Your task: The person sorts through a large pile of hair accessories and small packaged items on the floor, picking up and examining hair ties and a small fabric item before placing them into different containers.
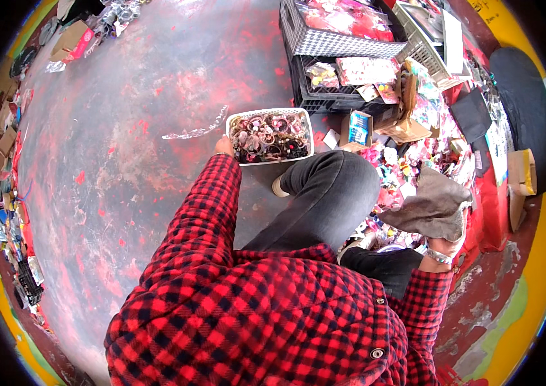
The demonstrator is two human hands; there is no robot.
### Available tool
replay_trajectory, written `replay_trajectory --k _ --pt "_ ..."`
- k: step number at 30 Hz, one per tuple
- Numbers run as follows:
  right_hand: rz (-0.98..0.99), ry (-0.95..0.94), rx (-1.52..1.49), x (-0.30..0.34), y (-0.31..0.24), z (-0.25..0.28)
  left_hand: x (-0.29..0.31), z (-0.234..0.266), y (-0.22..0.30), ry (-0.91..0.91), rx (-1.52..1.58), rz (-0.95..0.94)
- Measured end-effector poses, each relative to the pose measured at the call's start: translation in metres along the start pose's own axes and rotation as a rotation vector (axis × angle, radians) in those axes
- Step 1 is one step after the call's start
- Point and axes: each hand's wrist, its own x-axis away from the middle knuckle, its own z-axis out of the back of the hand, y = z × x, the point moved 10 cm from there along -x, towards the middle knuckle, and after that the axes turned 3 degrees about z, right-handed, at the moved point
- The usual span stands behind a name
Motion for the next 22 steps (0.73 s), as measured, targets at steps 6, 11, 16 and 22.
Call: replay_trajectory --k 6,11,16,22 --pt "0.092 0.074 0.061 0.008 -0.031 0.015 0.069 -0.073 0.043 -0.225 -0.746 -0.882" --pt "0.237 0.145 0.01 0.033 -0.096 0.035 0.05 -0.096 0.002 -0.643 -0.479 -0.555" --pt "0.516 0.264 0.053 0.093 -0.186 0.082 0.063 -0.063 0.037 -0.412 -0.283 -0.561" --pt "0.538 0.554 -0.091 0.19 -0.179 0.181 0.054 -0.046 0.063 -0.492 -0.358 -0.573"
